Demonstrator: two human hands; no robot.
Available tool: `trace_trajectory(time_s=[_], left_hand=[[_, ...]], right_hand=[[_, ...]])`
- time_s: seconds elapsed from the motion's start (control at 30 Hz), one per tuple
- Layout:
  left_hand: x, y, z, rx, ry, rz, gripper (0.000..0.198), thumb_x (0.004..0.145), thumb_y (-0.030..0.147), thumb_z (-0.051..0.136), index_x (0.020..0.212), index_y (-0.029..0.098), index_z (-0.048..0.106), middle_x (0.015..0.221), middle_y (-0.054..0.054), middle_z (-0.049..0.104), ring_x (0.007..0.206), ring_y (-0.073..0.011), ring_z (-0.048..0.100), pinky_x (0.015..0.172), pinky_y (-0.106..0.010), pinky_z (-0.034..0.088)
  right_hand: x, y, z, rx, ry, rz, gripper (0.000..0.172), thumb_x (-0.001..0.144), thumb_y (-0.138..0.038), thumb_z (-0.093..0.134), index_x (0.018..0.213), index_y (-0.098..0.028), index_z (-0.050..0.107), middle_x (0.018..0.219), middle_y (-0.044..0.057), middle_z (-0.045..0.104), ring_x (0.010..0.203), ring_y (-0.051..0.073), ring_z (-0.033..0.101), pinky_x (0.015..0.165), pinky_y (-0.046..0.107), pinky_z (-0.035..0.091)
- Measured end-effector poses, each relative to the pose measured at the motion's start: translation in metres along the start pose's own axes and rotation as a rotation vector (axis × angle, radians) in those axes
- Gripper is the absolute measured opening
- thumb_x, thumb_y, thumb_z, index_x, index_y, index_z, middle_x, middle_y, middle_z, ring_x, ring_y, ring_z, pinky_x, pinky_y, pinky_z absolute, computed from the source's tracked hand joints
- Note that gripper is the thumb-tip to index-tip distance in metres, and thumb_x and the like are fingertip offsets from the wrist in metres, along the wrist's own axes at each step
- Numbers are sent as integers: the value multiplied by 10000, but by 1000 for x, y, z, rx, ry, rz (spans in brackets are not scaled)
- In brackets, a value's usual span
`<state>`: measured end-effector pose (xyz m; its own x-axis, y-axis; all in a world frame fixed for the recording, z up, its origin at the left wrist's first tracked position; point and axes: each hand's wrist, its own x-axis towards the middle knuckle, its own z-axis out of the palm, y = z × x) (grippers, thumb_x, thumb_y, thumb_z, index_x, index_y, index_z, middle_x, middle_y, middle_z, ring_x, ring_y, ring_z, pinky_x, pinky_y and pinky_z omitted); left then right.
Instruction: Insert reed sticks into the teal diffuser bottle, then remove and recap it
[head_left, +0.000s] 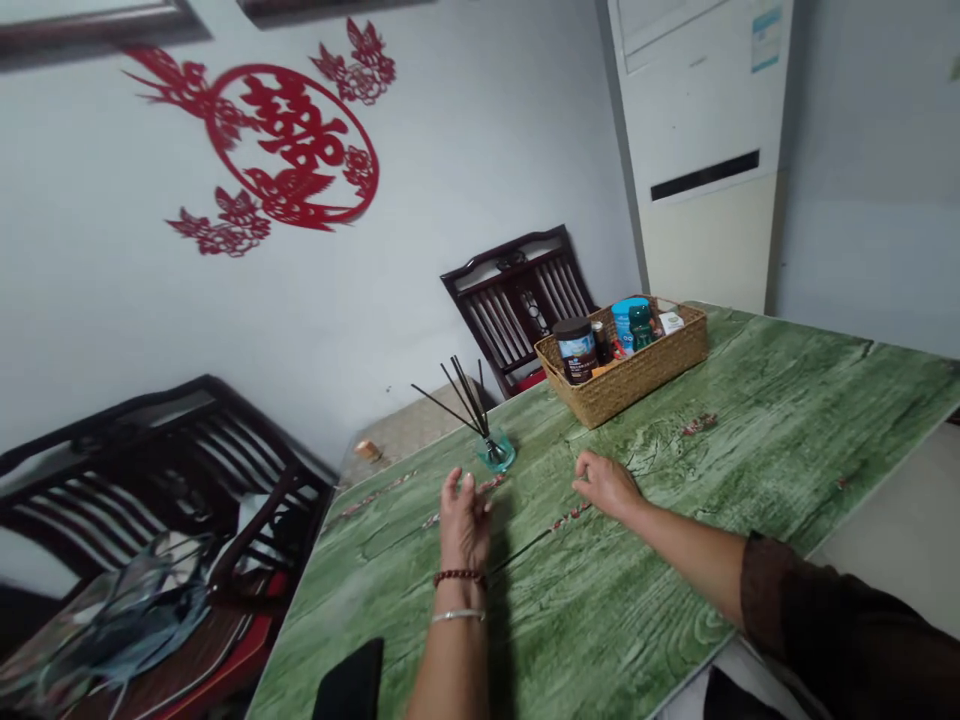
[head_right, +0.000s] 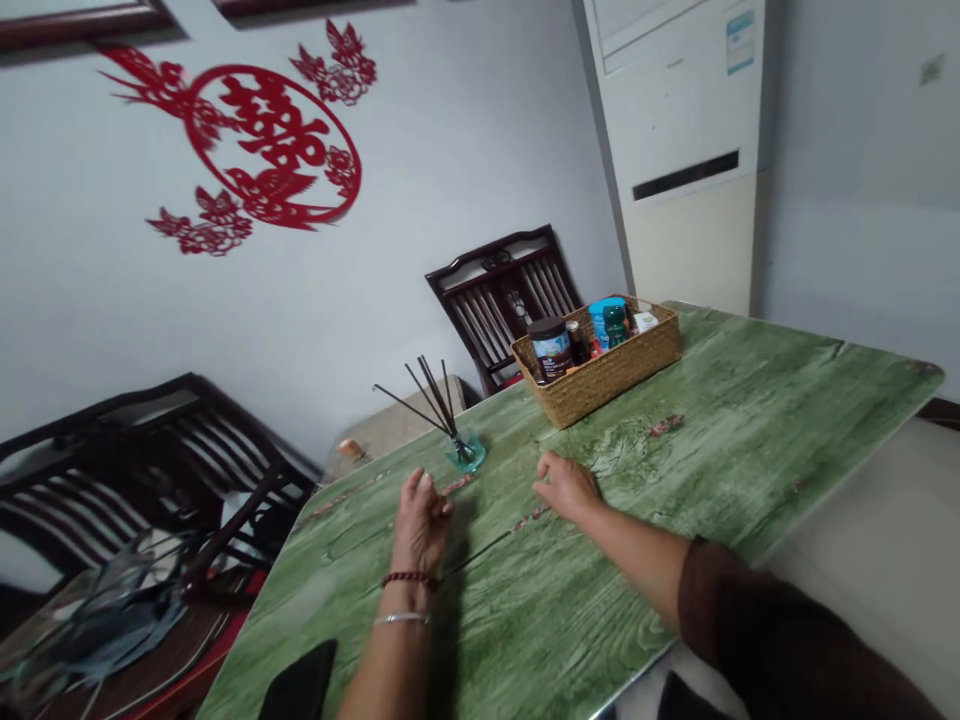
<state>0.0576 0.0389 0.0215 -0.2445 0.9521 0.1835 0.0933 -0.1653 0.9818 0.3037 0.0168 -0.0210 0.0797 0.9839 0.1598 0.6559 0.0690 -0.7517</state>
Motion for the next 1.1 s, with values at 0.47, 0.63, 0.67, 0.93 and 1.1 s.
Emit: trace_trajectory(time_s=[0.47, 0.63, 0.67, 0.93, 1.1], left_hand=[[-61, 28, -29, -965, -417, -13, 852, 784, -38, 618, 1491, 384, 400, 570, 114, 362, 374, -19, 341, 414, -122, 365], [-63, 19, -24, -1003, -482, -72, 918, 783, -65, 604, 1524, 403, 330, 573, 115, 396, 386, -21, 383, 425, -123, 367], [-63, 15, -22, -1006, -489, -96, 912, 787, -61, 604, 1522, 406, 331, 576, 115, 404, 386, -18, 381, 427, -120, 365], [-59, -10, -15, -1027, -491, -217, 898, 809, -41, 597, 1521, 430, 319, 569, 117, 370, 389, -11, 375, 422, -98, 329], [-63, -6, -19, -1035, -455, -196, 871, 806, -21, 617, 1512, 414, 351, 575, 114, 372, 390, -10, 365, 417, -93, 334]], right_hand=[[-5, -123, -80, 1420, -394, -319, 718, 690, -195, 732, 1364, -275, 501, 497, -163, 257, 427, 53, 123, 427, 192, 225], [-3, -115, -61, 1566, -486, -331, 691, 720, -170, 746, 1356, -318, 520, 508, -152, 245, 420, 51, 128, 435, 198, 215], [-1, -102, -48, 1588, -496, -290, 674, 717, -168, 748, 1338, -315, 534, 505, -152, 239, 420, 50, 119, 432, 198, 202], [16, -11, 31, 1643, -562, 54, 747, 682, -123, 733, 1367, -312, 504, 461, -171, 173, 421, 54, 54, 442, 194, 112], [16, -12, 30, 1637, -566, 70, 766, 672, -118, 714, 1378, -312, 491, 462, -175, 176, 411, 51, 61, 444, 201, 97]])
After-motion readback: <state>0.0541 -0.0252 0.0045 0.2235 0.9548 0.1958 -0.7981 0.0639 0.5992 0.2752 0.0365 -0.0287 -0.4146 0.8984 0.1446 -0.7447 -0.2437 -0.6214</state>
